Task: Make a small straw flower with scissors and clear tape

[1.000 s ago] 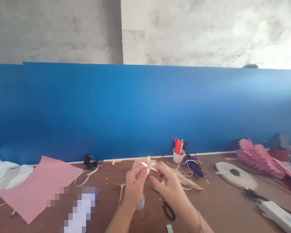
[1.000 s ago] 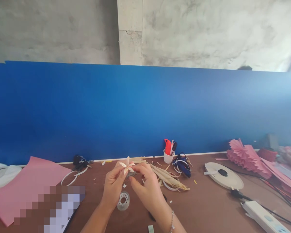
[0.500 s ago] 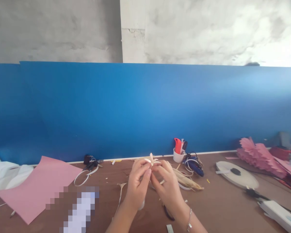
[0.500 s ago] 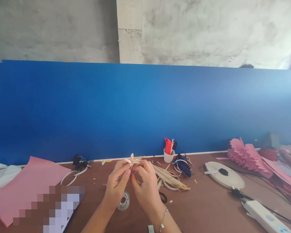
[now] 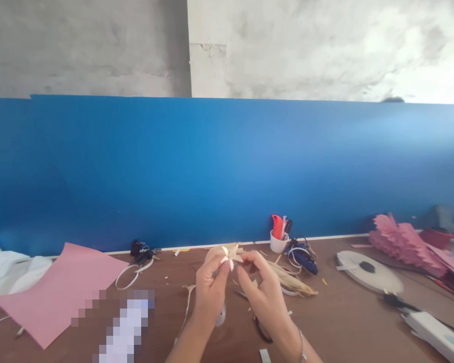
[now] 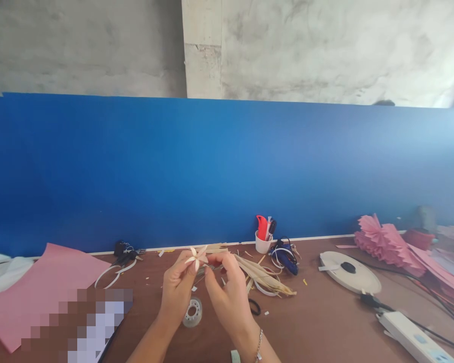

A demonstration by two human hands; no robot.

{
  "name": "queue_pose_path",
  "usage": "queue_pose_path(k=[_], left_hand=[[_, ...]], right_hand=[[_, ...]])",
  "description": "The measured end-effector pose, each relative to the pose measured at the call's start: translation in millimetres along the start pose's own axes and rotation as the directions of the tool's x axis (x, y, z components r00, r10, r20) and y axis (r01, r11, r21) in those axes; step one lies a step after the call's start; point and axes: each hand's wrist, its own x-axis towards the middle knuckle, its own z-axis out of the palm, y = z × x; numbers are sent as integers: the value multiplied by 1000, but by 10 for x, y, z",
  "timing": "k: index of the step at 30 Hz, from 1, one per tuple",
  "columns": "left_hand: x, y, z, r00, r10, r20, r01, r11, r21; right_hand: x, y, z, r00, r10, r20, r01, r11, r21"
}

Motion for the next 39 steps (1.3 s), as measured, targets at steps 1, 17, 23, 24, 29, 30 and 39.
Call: queue_pose_path(k=[1, 17, 23, 24, 29, 30, 39], left_hand=[[-2, 10, -1, 1000, 9, -4, -9, 1000, 6], [-58, -7, 7, 971, -161, 174, 186, 973, -134], [-38, -20, 12, 971, -166, 174, 194, 968, -158], [-22, -26, 8, 978, -139, 156, 156, 982, -103], [37, -81, -35, 992, -64, 108, 55, 995, 89], [40, -89, -40, 993, -62, 101, 53, 995, 89], [79, -81, -84, 999, -49, -4, 50, 996, 77]], right_hand=[[-4, -17, -2, 1000, 18, -10, -18, 1000, 24], [61, -140, 32, 981, 192, 12, -189, 954, 232], [72, -65, 4, 989, 149, -20, -144, 975, 172], [76, -51, -3, 989, 143, -28, -137, 978, 157], [100, -35, -21, 997, 44, -59, -40, 997, 63], [100, -42, -20, 998, 15, -64, -12, 999, 48], [62, 16, -48, 999, -18, -47, 16, 999, -44]])
